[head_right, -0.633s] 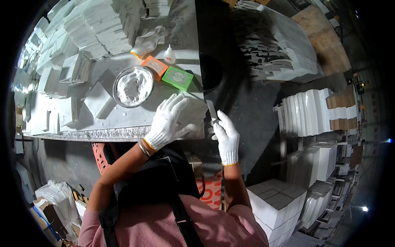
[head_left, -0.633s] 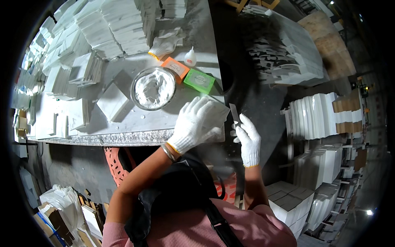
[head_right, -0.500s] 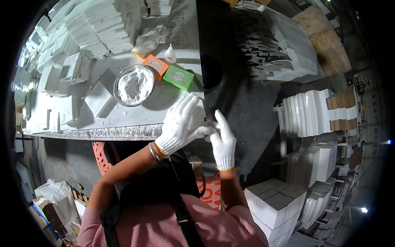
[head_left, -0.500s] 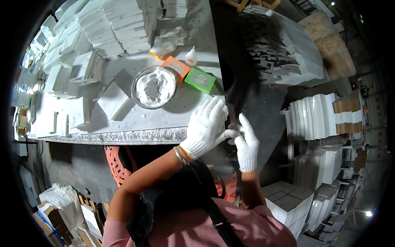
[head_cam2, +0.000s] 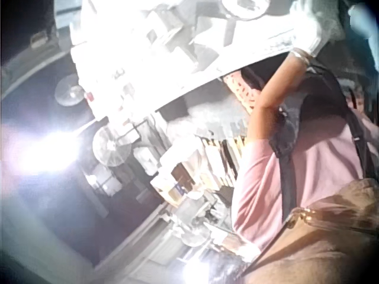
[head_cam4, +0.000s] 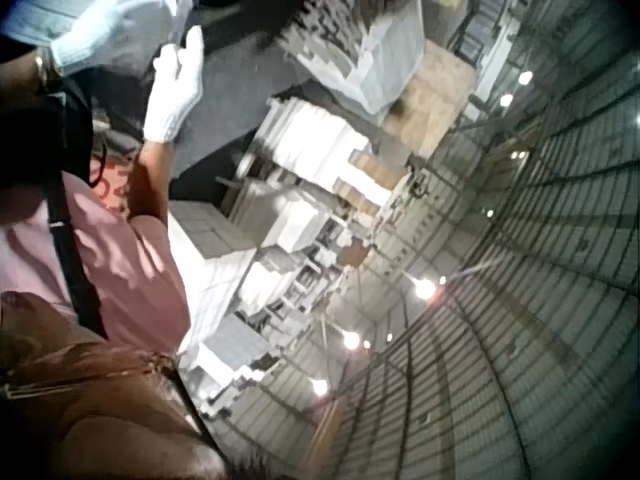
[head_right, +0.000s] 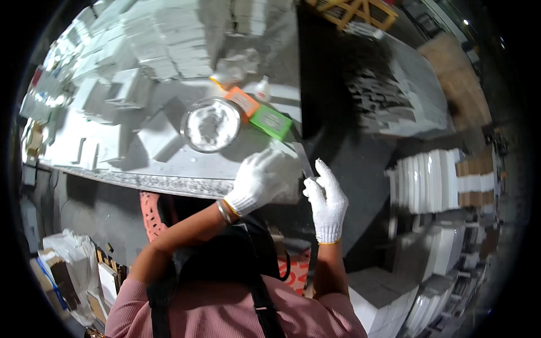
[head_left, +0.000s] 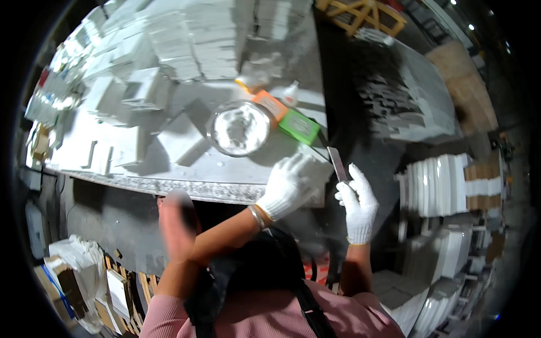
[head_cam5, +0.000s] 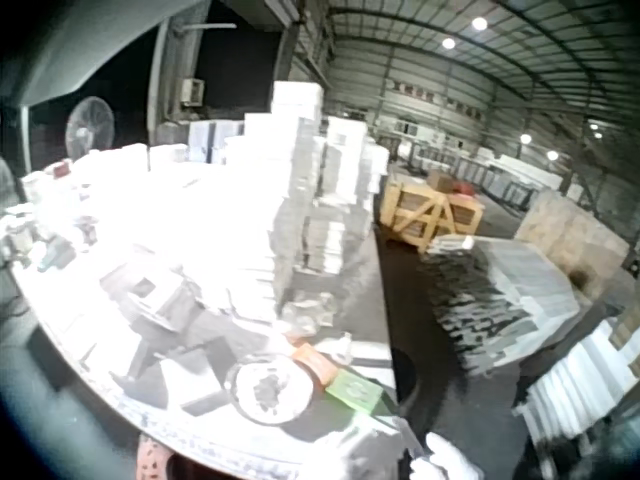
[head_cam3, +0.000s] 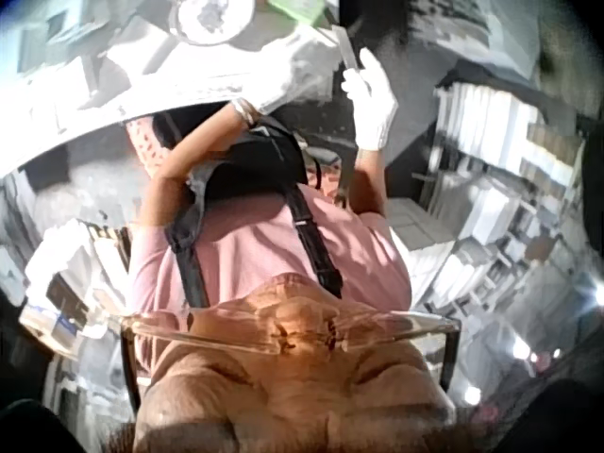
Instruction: The person applies a white paste to the edges of small white square tiles using a small metal spatula, then smooths the edges with a green block. The person handles the tiles one at a time and places them on a metal workbench.
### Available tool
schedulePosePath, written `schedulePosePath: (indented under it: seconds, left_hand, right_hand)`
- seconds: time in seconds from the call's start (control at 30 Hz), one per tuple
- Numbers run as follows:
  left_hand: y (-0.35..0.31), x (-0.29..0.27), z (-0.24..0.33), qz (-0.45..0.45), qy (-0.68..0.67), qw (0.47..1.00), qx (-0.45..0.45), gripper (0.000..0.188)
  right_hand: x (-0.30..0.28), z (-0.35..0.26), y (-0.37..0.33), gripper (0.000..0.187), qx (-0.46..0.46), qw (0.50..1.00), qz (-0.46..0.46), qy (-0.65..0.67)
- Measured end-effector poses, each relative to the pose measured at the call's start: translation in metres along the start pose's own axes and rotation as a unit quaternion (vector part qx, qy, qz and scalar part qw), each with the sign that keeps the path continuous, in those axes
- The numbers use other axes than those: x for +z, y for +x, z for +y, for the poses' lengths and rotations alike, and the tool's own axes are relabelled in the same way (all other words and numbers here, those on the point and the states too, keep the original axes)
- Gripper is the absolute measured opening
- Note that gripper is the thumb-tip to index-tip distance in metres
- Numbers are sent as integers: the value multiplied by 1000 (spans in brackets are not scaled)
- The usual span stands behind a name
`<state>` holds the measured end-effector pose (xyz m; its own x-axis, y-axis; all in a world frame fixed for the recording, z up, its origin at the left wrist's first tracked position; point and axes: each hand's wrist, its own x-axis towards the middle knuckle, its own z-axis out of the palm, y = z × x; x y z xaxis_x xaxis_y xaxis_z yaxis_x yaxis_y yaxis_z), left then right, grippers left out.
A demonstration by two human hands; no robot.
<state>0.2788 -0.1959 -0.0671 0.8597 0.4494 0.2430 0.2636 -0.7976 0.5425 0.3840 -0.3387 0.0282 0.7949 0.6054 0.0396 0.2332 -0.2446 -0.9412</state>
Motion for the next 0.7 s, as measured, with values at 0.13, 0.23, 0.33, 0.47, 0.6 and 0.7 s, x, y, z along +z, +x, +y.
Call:
schedulePosePath:
  seconds: [0.13,0.23,0.33,0.47,0.6,0.7]
  left_hand:
    - [1,-13,-2,68,13,996,64,55]
    - [-9,-11,-11,-17,13,998,58,60]
    - [-17,0,-9,6,37,989,145,63]
    - [-23,-1,8,-143,-66,965,209,42]
    - [-20,-7,-2,-29,-89,960,265,46]
    - [-10,-20,-6,-2,-18,991,136,57]
  right_hand:
    - [47,-9,42,36,-88,992,-85,11]
    - [102,-23,68,34,-168,968,-170,-72]
    - [148,-23,81,29,-198,923,-238,-229]
    - [162,1,93,28,-253,911,-244,-215]
    - [117,2,128,48,-246,910,-143,-302]
    - [103,15,141,65,-256,840,-166,-448]
